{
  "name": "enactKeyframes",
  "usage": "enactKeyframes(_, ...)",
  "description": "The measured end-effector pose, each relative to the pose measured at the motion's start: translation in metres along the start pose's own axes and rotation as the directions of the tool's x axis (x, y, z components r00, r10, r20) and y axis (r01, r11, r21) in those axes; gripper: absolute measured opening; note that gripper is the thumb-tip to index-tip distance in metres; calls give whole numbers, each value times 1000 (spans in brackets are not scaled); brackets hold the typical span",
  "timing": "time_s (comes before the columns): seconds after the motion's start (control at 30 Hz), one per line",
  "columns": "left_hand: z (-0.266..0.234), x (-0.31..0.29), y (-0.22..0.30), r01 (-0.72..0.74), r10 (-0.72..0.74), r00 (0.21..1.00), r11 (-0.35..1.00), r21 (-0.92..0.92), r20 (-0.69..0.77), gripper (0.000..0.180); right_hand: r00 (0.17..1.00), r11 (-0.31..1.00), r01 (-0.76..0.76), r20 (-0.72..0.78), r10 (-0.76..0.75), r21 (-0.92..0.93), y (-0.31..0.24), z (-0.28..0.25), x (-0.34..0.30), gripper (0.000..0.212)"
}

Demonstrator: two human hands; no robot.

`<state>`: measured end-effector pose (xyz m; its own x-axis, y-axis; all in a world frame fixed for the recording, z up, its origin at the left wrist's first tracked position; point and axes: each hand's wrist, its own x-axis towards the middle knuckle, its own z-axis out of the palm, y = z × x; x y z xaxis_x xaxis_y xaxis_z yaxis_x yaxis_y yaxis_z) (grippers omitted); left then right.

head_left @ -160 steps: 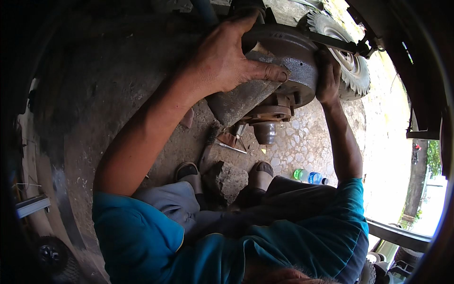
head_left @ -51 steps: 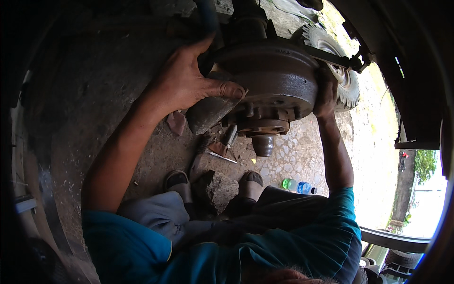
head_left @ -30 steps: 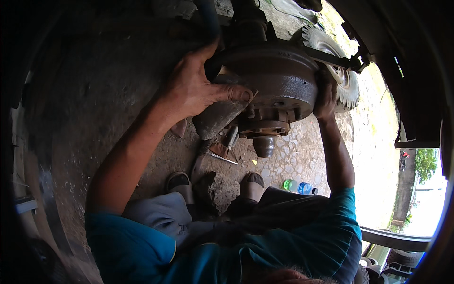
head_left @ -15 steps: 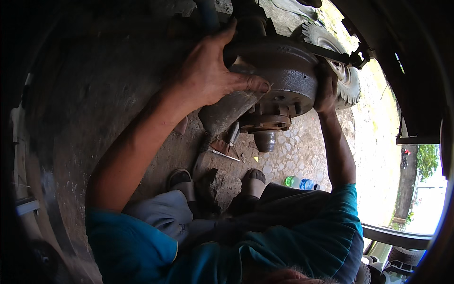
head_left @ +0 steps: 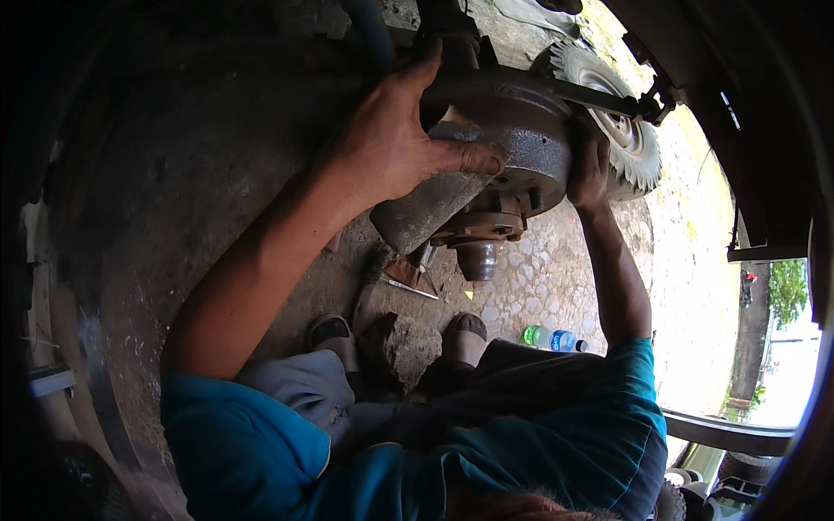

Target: The person cleans a vehicle's brake drum assembly using a wire brush and sandpaper. They scrub the drum's surface and inner components to remove rust and debris, then switch to sandpaper to smooth the metal surface.

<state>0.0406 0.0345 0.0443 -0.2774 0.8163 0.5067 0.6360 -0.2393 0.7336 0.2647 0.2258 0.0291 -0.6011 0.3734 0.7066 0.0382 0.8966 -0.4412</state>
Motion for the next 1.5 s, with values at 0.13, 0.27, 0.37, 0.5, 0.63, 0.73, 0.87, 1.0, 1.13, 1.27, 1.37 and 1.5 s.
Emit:
enactKeyframes(0.13,-13,-9,-8,17,-13,1000,963,-270,16,111,980,957,194,-3,-199,-217,4,-5,-1,34)
enactKeyframes(0.27,8,9,10,-18,24,999,990,-141,36,116,974,961,227,31,-225,-157,0,-2,1,30)
enactKeyframes(0.37,14,10,11,-59,59,998,996,-68,-13,114,963,940,267,41,-265,-210,6,-5,1,28)
enactKeyframes(0.5,-4,-6,-6,38,-23,999,939,-342,47,109,898,772,393,28,-440,-499,19,-6,-6,25)
enactKeyframes(0.63,7,10,14,25,-23,999,997,-70,33,113,998,1000,21,63,-20,-13,11,-6,0,25)
enactKeyframes(0.73,10,10,15,-33,33,999,998,-48,8,115,962,922,270,35,-271,-278,18,-7,-6,28)
enactKeyframes(0.87,0,-9,-12,47,-40,999,952,-301,29,116,944,887,318,22,-330,-334,24,-10,-8,28)
enactKeyframes(1.0,5,10,12,-64,64,998,997,-46,-4,118,991,992,120,55,-119,-26,26,-4,-6,27)
enactKeyframes(1.13,13,16,15,-66,66,998,998,8,-19,120,935,869,342,38,-353,-358,25,-8,-7,27)
enactKeyframes(1.27,1,-3,-9,61,-59,998,919,-389,17,119,883,721,409,41,-468,-559,27,-8,-9,25)
enactKeyframes(1.37,0,6,-5,-29,30,1000,993,-115,4,119,950,925,313,55,-309,-214,20,-8,-6,26)
enactKeyframes(1.5,13,18,8,-59,59,998,995,-78,1,117,954,923,298,40,-297,-245,14,-9,-2,29)
